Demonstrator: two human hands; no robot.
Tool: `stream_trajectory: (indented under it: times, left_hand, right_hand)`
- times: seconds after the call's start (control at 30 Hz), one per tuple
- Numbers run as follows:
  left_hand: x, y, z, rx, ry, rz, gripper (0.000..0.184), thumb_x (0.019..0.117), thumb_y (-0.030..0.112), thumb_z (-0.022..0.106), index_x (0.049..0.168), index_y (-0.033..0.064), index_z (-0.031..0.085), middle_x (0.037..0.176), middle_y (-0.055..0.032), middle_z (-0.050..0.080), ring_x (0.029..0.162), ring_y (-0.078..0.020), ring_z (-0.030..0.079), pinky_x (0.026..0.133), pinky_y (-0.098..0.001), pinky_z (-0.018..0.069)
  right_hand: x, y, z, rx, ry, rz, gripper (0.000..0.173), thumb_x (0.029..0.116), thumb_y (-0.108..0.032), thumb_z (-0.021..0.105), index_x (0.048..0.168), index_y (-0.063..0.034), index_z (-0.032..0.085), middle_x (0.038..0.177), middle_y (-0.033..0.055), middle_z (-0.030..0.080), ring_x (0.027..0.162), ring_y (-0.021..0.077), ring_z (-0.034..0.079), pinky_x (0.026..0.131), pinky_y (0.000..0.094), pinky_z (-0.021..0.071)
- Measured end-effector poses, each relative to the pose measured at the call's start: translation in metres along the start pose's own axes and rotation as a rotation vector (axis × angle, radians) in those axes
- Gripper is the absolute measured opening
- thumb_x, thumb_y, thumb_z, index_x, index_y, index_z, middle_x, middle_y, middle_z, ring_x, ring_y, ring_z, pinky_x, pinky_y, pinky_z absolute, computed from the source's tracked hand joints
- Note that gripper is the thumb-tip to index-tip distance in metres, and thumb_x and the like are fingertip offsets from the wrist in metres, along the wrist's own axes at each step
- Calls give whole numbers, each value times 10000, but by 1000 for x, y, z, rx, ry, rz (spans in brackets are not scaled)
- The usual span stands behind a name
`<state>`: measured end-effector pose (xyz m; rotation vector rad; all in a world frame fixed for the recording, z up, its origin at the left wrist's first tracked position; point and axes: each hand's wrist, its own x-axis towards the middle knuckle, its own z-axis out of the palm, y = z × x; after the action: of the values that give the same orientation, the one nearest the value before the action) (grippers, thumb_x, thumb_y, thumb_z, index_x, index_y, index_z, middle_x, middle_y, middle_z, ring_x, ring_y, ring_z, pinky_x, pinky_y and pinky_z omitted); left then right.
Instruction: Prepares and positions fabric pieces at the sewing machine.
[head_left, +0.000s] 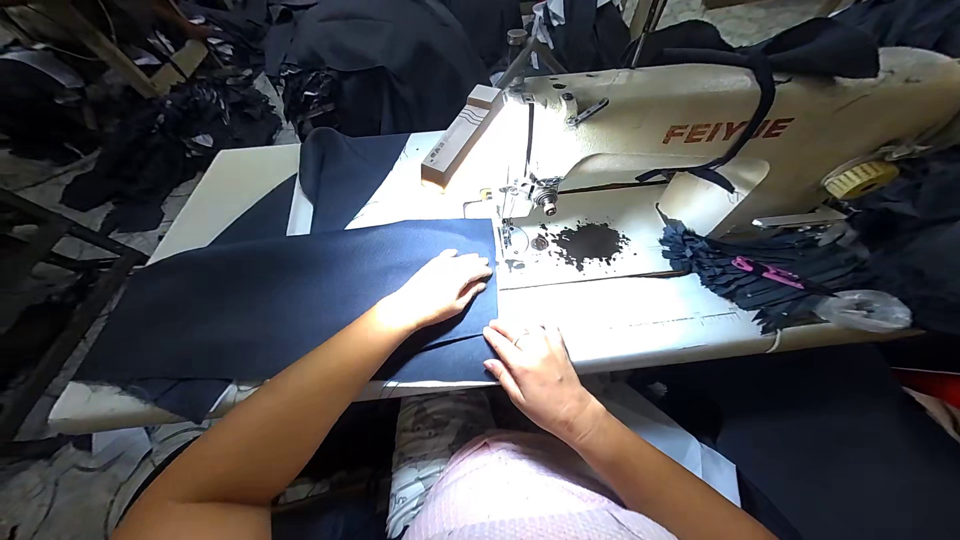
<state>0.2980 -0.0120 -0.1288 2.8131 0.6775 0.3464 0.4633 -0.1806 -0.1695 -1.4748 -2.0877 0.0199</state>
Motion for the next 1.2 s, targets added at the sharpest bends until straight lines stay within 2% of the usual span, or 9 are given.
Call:
stream_trajectory:
  times: [0.03, 0.07, 0.13, 0.2, 0.5, 0.67, 0.9, 1.2]
  left_hand:
    - [-6, 1, 1, 11, -45, -46, 392, 1076, 253, 464, 1358, 52, 649, 1452, -138, 603, 1400, -328, 522, 1165, -644, 301]
    - [-11, 2, 4, 21, -55, -73, 446, 1083, 315, 424, 1420, 86, 607, 1516, -101, 552, 1458, -317, 454, 1167, -692, 249]
    - [-18, 2, 12, 13, -27, -97, 497, 1088, 363, 363, 1482, 127, 554, 1575, -55, 491, 1518, -297, 362, 1164, -743, 182]
    - [-19, 2, 18, -1, -6, -111, 512, 1090, 373, 327, 1500, 150, 536, 1596, -37, 466, 1540, -289, 316, 1166, -754, 141]
    - [8, 1, 23, -5, 12, -133, 501, 1090, 357, 332, 1494, 147, 542, 1592, -46, 469, 1535, -304, 323, 1154, -761, 142]
    - [23, -4, 21, -27, -3, -150, 490, 1095, 348, 351, 1498, 137, 532, 1595, -63, 462, 1537, -312, 317, 1152, -768, 129]
    - [34, -11, 19, -54, -21, -181, 504, 1089, 369, 370, 1481, 93, 524, 1612, -51, 435, 1544, -291, 303, 1170, -747, 111]
    - [36, -15, 17, -86, -31, -172, 502, 1099, 352, 379, 1503, 78, 495, 1608, -74, 438, 1541, -319, 303, 1169, -754, 89]
  right_hand:
    - [0, 0, 0, -3, 2, -1, 408, 1042, -340, 486, 1262, -100, 732, 1306, 75, 709, 1187, 304, 674, 932, 587, 499]
    - [0, 0, 1, -9, 6, -2, 409, 1043, -344, 485, 1262, -102, 732, 1302, 73, 711, 1188, 300, 674, 929, 583, 507]
    - [1, -1, -1, -14, 5, -7, 409, 1041, -341, 488, 1263, -98, 730, 1297, 81, 712, 1186, 306, 676, 926, 585, 514]
    - [2, 0, -5, -23, -15, -11, 412, 1041, -344, 489, 1267, -96, 727, 1288, 84, 715, 1166, 309, 683, 935, 583, 510]
    - [11, 24, -19, -26, -63, 8, 420, 1049, -349, 486, 1284, -91, 719, 1310, 90, 702, 1169, 318, 672, 1005, 616, 448]
    - [22, 32, -25, -9, -125, 42, 423, 1047, -334, 496, 1305, -70, 702, 1331, 118, 686, 1244, 340, 630, 1042, 638, 403]
    - [32, 40, -25, -30, -196, 64, 438, 1063, -349, 460, 1333, -89, 684, 1364, 108, 662, 1309, 334, 578, 1080, 633, 363]
    - [35, 42, -28, -9, -225, 76, 442, 1056, -351, 483, 1352, -83, 671, 1391, 114, 648, 1340, 337, 560, 1108, 650, 332]
